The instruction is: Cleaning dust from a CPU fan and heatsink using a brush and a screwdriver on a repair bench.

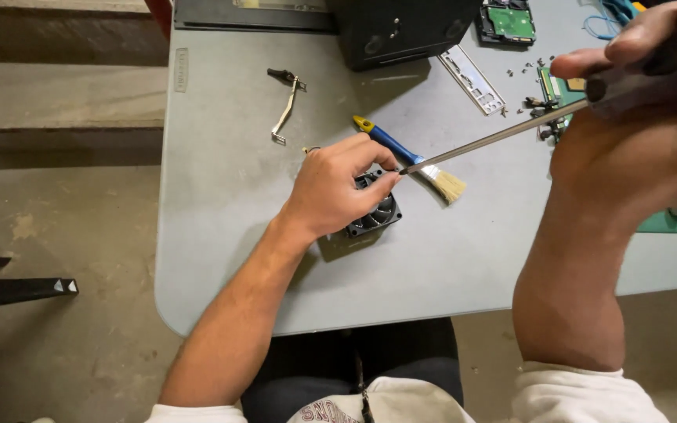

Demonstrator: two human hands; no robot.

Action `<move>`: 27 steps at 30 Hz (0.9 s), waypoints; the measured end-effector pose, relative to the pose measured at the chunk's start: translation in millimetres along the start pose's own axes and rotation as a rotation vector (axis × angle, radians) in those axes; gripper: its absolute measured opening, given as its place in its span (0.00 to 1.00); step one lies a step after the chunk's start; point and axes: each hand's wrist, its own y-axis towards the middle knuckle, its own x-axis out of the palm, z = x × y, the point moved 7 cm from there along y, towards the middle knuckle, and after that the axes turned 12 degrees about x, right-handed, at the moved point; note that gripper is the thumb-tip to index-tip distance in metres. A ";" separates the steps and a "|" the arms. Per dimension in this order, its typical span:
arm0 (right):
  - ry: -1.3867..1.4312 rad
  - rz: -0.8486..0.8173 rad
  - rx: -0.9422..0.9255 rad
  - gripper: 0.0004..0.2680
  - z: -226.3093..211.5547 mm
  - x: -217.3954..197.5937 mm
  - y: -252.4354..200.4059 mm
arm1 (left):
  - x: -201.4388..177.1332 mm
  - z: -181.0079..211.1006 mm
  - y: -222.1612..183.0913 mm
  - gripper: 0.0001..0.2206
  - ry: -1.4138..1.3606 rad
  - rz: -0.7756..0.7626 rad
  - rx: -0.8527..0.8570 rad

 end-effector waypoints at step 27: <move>0.195 0.054 0.417 0.20 -10.0 71.1 -23.4 | 3.5 2.2 -3.2 0.05 0.151 0.001 0.079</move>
